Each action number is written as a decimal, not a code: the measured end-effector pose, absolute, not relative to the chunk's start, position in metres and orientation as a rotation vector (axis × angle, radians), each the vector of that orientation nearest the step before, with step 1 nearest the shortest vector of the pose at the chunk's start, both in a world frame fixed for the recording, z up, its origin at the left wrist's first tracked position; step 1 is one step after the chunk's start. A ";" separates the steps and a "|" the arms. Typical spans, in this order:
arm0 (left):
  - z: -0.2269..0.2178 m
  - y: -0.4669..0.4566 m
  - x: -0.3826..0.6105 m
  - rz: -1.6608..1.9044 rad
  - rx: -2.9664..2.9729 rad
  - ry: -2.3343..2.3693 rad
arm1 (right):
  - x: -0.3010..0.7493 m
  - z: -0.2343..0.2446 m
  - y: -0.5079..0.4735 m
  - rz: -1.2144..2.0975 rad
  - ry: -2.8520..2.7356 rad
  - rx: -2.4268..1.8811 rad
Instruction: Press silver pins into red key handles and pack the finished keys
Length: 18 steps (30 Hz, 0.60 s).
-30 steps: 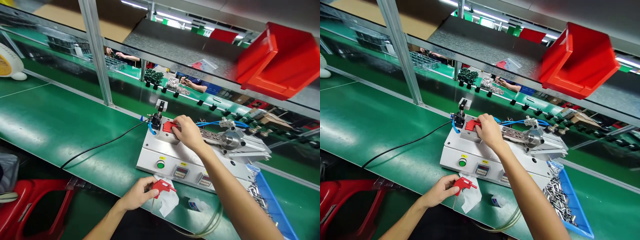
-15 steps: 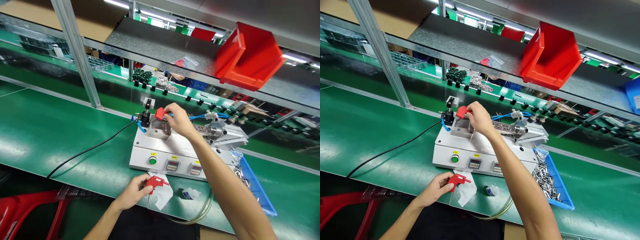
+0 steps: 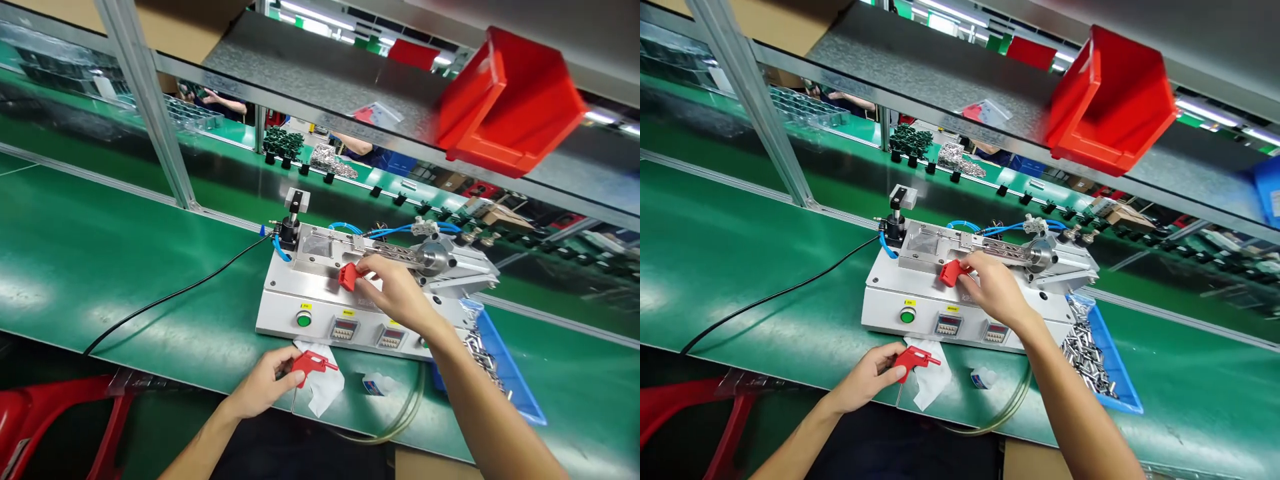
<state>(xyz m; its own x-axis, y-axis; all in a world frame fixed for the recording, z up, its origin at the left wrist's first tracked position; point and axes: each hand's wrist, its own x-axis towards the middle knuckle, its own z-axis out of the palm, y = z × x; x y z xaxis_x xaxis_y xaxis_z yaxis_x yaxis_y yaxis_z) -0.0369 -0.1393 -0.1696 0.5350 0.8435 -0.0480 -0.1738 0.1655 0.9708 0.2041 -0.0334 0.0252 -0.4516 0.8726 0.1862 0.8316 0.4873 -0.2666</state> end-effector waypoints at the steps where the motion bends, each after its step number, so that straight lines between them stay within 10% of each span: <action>1: -0.170 -0.139 -0.037 0.814 1.191 0.708 | 0.206 0.025 -0.035 0.175 -2.458 -1.458; 18: -0.175 -0.140 -0.034 0.829 1.166 0.722 | 0.216 0.012 -0.042 0.106 -2.455 -1.512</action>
